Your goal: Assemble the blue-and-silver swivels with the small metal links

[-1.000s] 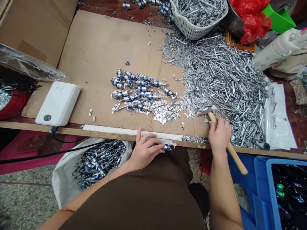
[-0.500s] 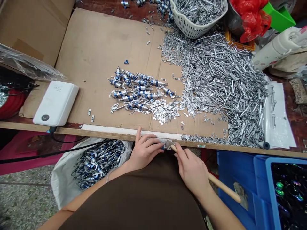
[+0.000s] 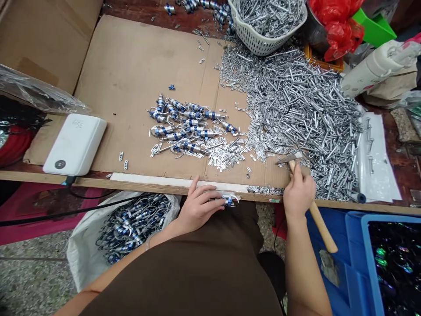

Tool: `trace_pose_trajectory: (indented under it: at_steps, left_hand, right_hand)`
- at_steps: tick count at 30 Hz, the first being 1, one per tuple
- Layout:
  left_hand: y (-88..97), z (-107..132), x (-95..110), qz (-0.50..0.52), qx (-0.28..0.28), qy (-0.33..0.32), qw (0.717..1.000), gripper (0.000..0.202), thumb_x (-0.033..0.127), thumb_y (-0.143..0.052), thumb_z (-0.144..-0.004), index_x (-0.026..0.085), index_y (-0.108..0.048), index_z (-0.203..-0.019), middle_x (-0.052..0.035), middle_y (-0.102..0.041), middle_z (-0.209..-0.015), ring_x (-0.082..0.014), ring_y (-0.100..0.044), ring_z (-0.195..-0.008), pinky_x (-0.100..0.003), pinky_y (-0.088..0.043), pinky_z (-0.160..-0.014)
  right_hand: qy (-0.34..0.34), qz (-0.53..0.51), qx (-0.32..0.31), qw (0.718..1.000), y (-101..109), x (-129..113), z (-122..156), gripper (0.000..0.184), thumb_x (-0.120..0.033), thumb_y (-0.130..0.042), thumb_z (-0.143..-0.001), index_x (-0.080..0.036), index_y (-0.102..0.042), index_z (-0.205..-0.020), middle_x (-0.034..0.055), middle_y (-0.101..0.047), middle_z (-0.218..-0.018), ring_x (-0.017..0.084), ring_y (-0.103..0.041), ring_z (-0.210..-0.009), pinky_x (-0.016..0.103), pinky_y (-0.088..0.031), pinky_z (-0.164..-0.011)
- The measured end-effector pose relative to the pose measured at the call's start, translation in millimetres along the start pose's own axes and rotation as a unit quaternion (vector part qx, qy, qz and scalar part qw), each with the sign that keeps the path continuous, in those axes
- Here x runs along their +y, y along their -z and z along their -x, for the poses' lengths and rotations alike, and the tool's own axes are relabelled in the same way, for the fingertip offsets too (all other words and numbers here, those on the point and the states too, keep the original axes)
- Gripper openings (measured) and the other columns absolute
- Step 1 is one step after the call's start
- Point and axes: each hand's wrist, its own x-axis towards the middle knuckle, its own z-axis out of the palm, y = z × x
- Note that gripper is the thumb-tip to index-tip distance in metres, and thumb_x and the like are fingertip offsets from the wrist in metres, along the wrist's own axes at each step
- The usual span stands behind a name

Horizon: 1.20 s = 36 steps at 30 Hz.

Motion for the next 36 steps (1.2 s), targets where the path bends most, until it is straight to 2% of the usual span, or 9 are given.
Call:
trace_pose_trajectory:
  at_steps: [4,8,11,16,21,24,28,31,36]
  left_hand:
    - [0.9,-3,-4,0.024,-0.008,-0.021,0.999,0.006,0.023,-0.059,-0.082,0.023,-0.063,-0.086,0.0030,-0.068,-0.079,-0.0125,-0.060,-0.081,-0.048,-0.030,-0.104]
    - [5.9,-6,-6,0.033,-0.029,-0.026,0.999,0.008,0.022,-0.056,-0.083,0.023,-0.063,-0.087,0.0019,-0.067,-0.081,-0.0110,-0.060,-0.079,-0.045,-0.034,-0.101]
    - [10.7,-8,-6,0.038,-0.034,-0.027,0.998,0.008,0.021,-0.057,-0.083,0.022,-0.063,-0.088,0.0011,-0.067,-0.081,-0.0104,-0.060,-0.077,-0.044,-0.037,-0.100]
    - [16.8,-13,-7,0.067,-0.019,-0.003,0.998,0.014,0.019,-0.059,-0.081,0.018,-0.060,-0.095,-0.0015,-0.067,-0.081,-0.0106,-0.060,-0.076,-0.041,-0.040,-0.098]
    - [19.7,-19,-4,0.074,0.004,0.012,0.997,0.020,0.021,-0.059,-0.082,0.016,-0.059,-0.101,-0.0022,-0.067,-0.079,-0.0110,-0.060,-0.075,-0.039,-0.042,-0.096]
    - [20.6,-21,-2,0.094,0.002,0.013,0.995,0.008,0.020,-0.061,-0.080,0.020,-0.064,-0.088,-0.0012,-0.067,-0.081,-0.0116,-0.061,-0.076,-0.041,-0.040,-0.096]
    - [20.6,-21,0,0.152,0.016,0.078,0.985,0.002,0.021,-0.065,-0.077,0.020,-0.065,-0.078,0.0000,-0.067,-0.076,-0.0122,-0.060,-0.073,-0.039,-0.040,-0.094]
    - [20.7,-21,3,0.207,0.016,0.136,0.969,0.001,0.020,-0.067,-0.075,0.020,-0.066,-0.075,-0.0001,-0.067,-0.072,-0.0127,-0.060,-0.072,-0.037,-0.042,-0.090]
    - [22.6,-23,7,0.222,-0.014,0.183,0.958,0.003,0.021,-0.067,-0.074,0.019,-0.066,-0.073,-0.0001,-0.066,-0.069,-0.0133,-0.058,-0.071,-0.037,-0.040,-0.090]
  right_hand:
    - [-0.005,-0.052,0.026,0.998,-2,-29,-5,0.038,-0.033,-0.038,-0.084,-0.019,-0.058,-0.113,0.0144,-0.053,-0.101,0.030,-0.045,-0.097,0.044,-0.033,-0.078]
    - [0.077,-0.170,-0.073,0.980,-3,-77,-5,0.025,-0.038,-0.046,-0.082,-0.023,-0.063,-0.092,0.0065,-0.056,-0.091,0.023,-0.046,-0.091,0.038,-0.031,-0.080]
    - [0.099,-0.171,-0.112,0.974,-7,-96,-15,0.021,-0.038,-0.050,-0.081,-0.024,-0.065,-0.089,0.0043,-0.056,-0.087,0.022,-0.045,-0.088,0.036,-0.028,-0.077]
    - [0.160,-0.184,-0.113,0.963,20,-97,-5,0.018,-0.034,-0.049,-0.084,-0.025,-0.064,-0.082,0.0016,-0.058,-0.082,0.019,-0.044,-0.083,0.033,-0.025,-0.073]
    - [0.288,-0.217,-0.185,0.914,60,-99,36,0.011,-0.023,-0.049,-0.085,-0.023,-0.060,-0.083,0.0002,-0.058,-0.083,0.016,-0.045,-0.082,0.033,-0.024,-0.073]
    - [0.289,-0.240,-0.177,0.910,61,-95,47,0.011,-0.021,-0.048,-0.085,-0.023,-0.059,-0.086,0.0002,-0.057,-0.084,0.015,-0.046,-0.084,0.033,-0.025,-0.075]
    - [0.223,-0.297,-0.200,0.907,49,-86,50,0.012,-0.028,-0.051,-0.084,-0.024,-0.056,-0.095,0.0016,-0.055,-0.094,0.016,-0.048,-0.090,0.033,-0.030,-0.078]
    - [0.198,-0.302,-0.143,0.921,43,-85,56,0.006,-0.026,-0.055,-0.082,-0.024,-0.058,-0.087,0.0013,-0.057,-0.088,0.016,-0.049,-0.086,0.032,-0.032,-0.076]
    - [0.297,-0.240,0.026,0.924,46,-89,60,0.016,-0.016,-0.063,-0.076,-0.027,-0.062,-0.088,-0.0012,-0.064,-0.077,0.016,-0.049,-0.080,0.034,-0.029,-0.074]
